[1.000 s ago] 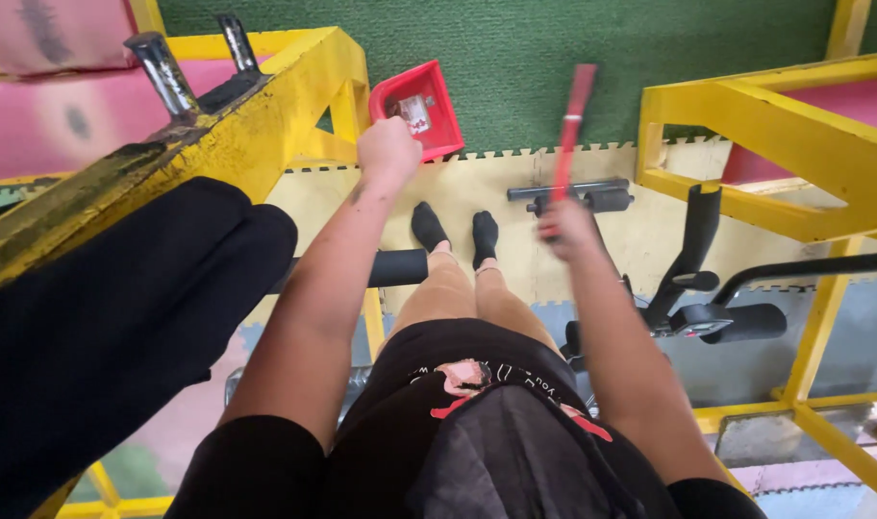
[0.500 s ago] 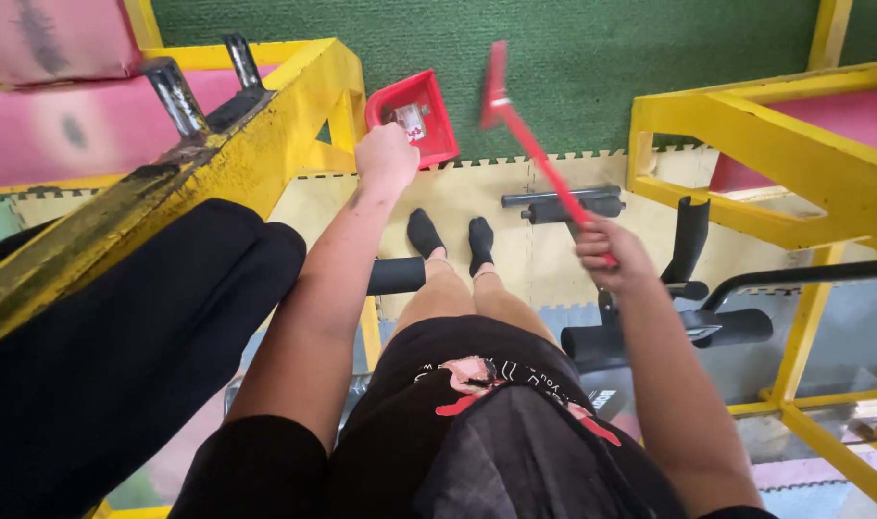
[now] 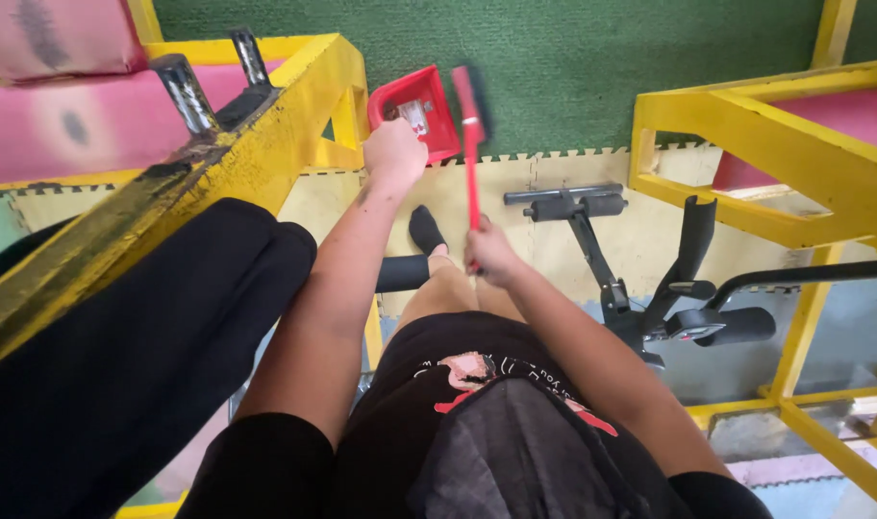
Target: Sweeping the floor with a small brush and dustpan in a gym environment.
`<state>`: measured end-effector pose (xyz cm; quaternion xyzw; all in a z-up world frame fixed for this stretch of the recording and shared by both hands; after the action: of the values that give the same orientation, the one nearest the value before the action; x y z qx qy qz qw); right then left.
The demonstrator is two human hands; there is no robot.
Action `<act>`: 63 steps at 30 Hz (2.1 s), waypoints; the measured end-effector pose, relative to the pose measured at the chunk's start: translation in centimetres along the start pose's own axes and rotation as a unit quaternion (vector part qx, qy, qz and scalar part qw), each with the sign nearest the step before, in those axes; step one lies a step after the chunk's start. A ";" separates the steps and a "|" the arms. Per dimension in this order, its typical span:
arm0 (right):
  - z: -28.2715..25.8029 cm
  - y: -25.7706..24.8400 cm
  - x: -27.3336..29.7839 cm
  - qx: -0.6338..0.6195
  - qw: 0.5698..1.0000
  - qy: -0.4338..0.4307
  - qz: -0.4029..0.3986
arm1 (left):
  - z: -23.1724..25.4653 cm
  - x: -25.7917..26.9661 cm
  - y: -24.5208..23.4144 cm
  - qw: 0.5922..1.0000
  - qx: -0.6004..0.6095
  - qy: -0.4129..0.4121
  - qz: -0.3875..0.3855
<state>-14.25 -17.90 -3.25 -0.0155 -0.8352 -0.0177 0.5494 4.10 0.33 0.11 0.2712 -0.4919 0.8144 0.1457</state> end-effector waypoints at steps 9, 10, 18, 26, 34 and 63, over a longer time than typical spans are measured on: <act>-7.3 -4.9 8.2 -0.186 0.973 0.006 -0.139 | -7.4 -0.5 -0.6 0.999 0.030 0.039 -0.006; -7.8 -5.6 8.9 -0.209 0.967 0.022 -0.144 | -8.4 -0.2 -0.7 0.997 0.049 0.046 -0.030; -14.5 -6.3 5.4 -0.395 0.887 0.056 -0.232 | -11.5 0.4 1.2 0.987 0.138 0.069 0.049; -28.9 -5.9 1.0 -0.455 0.835 0.124 -0.282 | -7.9 1.5 1.5 0.947 0.295 -0.032 0.124; -40.5 -4.5 0.8 -0.412 0.830 0.122 -0.357 | 2.4 -0.9 -4.5 0.903 0.378 -0.161 0.125; -58.0 0.8 -2.3 -0.167 0.883 0.071 -0.433 | 3.6 -21.4 -15.8 0.814 0.475 -0.147 0.301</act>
<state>39.91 -19.78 17.61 0.2580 -0.7019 -0.3941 0.5343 30.53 5.23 0.32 0.2618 -0.1168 0.9003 -0.3276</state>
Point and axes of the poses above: each hand's wrist, its own x-axis away from the middle knuckle, its own y-axis out of the palm, z = x × y, the point moved 1 cm from there along -x, towards the middle knuckle, and after that the axes turned 6 degrees about x, right-handed, at the moved point
